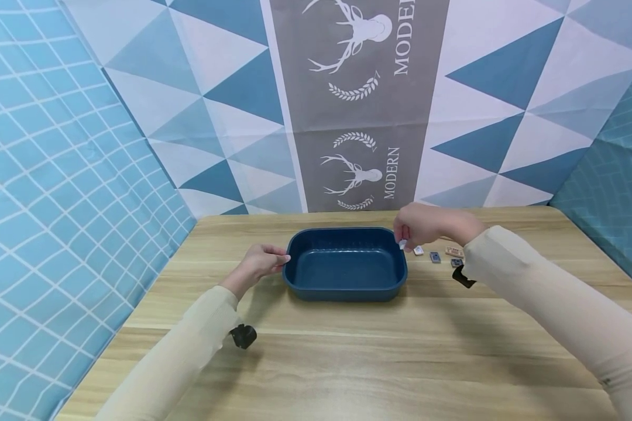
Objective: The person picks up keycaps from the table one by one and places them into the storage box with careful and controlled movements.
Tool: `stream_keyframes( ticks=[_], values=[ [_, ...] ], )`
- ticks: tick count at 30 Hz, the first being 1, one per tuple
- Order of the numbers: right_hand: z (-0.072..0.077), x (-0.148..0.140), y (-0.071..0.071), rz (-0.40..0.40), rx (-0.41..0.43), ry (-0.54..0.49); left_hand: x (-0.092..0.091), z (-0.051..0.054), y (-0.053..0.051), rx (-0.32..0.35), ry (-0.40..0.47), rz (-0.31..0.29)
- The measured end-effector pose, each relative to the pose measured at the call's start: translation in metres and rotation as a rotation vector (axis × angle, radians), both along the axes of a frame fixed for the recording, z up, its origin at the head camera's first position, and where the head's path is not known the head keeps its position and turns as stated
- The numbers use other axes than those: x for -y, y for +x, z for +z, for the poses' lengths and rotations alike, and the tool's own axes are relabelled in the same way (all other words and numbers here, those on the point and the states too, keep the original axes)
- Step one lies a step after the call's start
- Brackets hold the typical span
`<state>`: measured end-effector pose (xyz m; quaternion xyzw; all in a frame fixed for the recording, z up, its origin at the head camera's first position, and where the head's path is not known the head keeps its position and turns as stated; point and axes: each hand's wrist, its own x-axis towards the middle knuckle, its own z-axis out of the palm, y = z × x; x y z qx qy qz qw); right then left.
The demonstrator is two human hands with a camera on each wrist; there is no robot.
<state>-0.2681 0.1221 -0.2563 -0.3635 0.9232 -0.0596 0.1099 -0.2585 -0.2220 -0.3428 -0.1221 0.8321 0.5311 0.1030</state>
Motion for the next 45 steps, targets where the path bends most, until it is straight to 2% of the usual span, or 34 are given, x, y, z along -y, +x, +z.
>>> stream_keyframes(
  ticks=[8,16,23,35,45],
  values=[
    [0.001,0.008,-0.003,0.001,0.012,0.005,-0.002,0.002,-0.002,0.000,0.011,-0.006],
    [0.002,0.015,-0.006,0.018,-0.013,0.008,-0.001,0.004,-0.002,0.017,0.017,-0.002],
    [0.002,0.023,-0.007,0.008,0.018,0.018,0.000,0.003,0.000,0.024,0.022,0.008],
    [0.007,0.039,-0.011,0.011,-0.009,0.047,-0.001,0.004,-0.002,0.021,0.023,0.004],
    [0.005,0.050,-0.014,-0.007,0.031,0.065,-0.001,0.003,0.001,0.020,0.018,0.004]
  ],
)
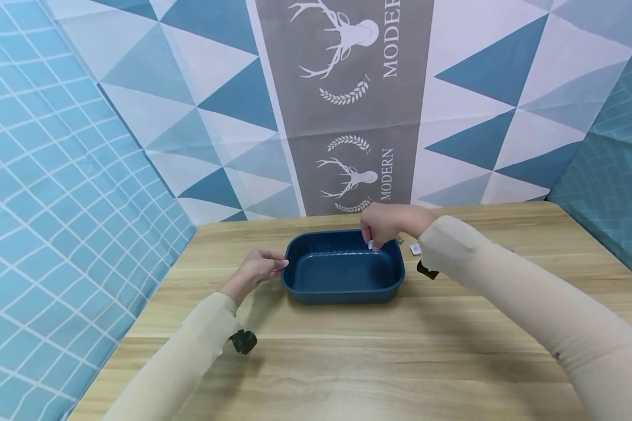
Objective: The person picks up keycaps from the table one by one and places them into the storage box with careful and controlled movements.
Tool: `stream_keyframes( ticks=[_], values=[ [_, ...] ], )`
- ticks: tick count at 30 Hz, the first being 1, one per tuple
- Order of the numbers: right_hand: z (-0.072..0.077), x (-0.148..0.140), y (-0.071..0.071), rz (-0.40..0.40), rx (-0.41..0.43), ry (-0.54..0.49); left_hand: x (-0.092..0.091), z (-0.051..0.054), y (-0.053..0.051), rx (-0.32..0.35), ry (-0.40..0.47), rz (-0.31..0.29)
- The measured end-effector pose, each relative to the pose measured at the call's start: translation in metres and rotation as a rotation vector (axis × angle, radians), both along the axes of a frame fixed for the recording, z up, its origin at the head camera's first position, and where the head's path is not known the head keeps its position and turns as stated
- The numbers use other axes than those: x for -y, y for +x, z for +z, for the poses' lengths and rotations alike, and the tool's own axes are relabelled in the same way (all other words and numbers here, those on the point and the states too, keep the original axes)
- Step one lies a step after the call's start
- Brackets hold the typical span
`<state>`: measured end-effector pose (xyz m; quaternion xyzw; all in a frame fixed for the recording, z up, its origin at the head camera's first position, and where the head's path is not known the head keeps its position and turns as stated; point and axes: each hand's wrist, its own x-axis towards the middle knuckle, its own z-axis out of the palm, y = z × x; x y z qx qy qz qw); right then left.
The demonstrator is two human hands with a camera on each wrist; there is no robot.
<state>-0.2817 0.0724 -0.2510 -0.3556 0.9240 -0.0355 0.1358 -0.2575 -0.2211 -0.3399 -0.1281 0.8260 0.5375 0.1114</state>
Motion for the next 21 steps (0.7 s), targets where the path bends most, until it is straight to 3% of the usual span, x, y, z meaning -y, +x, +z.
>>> stream_keyframes(
  ticks=[21],
  values=[
    [0.003,0.020,-0.007,0.011,-0.039,0.102,0.001,-0.002,-0.002,-0.001,-0.018,-0.008]
  ],
)
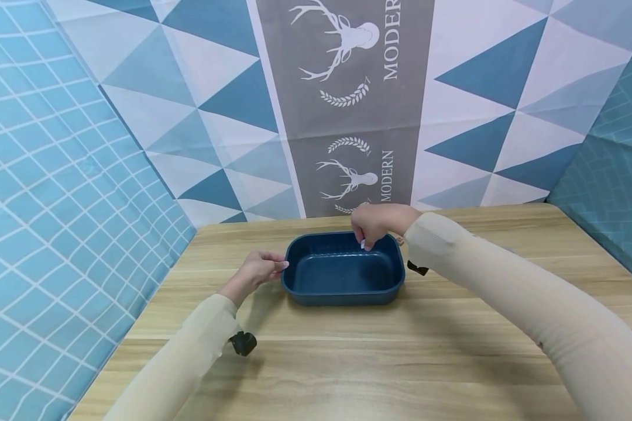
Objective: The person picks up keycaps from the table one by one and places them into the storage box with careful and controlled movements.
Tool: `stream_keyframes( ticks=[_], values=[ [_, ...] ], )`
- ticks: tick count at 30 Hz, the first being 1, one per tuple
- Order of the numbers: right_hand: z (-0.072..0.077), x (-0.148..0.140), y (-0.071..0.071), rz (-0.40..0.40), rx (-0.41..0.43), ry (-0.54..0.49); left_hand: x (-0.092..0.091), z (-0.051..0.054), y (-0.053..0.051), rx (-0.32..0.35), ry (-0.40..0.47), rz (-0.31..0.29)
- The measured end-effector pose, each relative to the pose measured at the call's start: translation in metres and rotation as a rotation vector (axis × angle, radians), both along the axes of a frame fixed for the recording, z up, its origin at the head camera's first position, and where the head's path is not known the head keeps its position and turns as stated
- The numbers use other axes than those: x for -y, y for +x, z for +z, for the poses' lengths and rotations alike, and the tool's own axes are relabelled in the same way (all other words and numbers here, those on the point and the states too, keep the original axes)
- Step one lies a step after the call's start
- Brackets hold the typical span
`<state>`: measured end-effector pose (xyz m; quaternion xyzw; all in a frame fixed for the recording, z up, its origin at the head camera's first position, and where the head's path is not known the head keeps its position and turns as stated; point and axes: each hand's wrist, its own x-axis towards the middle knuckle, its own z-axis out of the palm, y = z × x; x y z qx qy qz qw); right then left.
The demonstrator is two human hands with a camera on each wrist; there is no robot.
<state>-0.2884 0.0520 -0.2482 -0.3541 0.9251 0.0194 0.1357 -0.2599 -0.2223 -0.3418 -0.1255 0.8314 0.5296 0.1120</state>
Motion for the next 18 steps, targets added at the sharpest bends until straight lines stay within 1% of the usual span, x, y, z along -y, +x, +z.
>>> stream_keyframes(
  ticks=[10,18],
  values=[
    [-0.002,0.009,-0.005,-0.030,0.017,0.031,0.000,0.000,0.000,0.004,0.043,0.004],
    [-0.007,0.012,-0.012,-0.019,0.027,0.024,0.000,-0.001,0.001,-0.001,0.050,0.004]
  ],
)
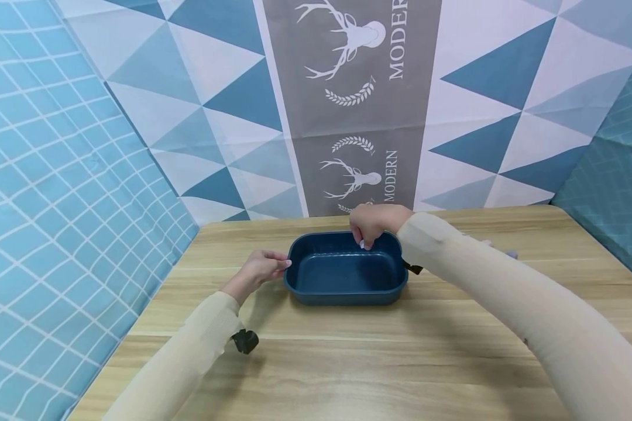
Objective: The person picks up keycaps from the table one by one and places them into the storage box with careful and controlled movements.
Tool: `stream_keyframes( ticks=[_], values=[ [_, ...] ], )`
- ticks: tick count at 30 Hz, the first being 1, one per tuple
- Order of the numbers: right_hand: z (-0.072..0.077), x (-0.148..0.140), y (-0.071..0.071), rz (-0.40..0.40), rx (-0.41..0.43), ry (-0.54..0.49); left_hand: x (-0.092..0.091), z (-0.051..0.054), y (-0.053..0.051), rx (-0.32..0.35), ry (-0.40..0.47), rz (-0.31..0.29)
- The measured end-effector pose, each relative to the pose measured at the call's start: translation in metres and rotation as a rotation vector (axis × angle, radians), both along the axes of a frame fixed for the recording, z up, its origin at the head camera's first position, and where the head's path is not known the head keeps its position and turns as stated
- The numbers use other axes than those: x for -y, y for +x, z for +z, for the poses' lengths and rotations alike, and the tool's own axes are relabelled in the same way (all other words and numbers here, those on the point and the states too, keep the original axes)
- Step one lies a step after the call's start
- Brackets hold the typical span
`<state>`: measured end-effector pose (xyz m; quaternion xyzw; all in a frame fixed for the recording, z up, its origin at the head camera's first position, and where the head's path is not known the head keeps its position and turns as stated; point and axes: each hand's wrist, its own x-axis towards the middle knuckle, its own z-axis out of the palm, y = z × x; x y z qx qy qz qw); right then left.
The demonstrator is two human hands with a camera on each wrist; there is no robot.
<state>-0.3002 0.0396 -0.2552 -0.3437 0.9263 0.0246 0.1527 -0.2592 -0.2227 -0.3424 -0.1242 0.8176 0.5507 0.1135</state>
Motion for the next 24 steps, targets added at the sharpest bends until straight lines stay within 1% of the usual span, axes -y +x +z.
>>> stream_keyframes(
  ticks=[4,7,13,16,21,24],
  values=[
    [-0.003,0.002,-0.002,0.002,-0.006,0.003,0.000,0.000,-0.001,0.000,-0.011,-0.006],
    [-0.005,0.004,-0.004,-0.010,-0.006,0.010,0.000,0.000,-0.001,0.001,-0.025,-0.008],
    [-0.009,0.008,-0.008,-0.036,-0.010,0.032,0.000,-0.001,0.001,-0.002,-0.016,-0.013],
    [-0.009,0.008,-0.010,-0.037,-0.018,0.004,0.000,0.000,0.001,-0.001,-0.013,-0.012],
    [-0.013,0.009,-0.013,0.003,-0.056,-0.074,0.000,0.001,0.000,-0.001,-0.009,-0.012],
    [-0.015,0.010,-0.014,0.016,-0.067,-0.089,0.000,0.001,0.000,-0.001,-0.006,-0.014]
  ],
)
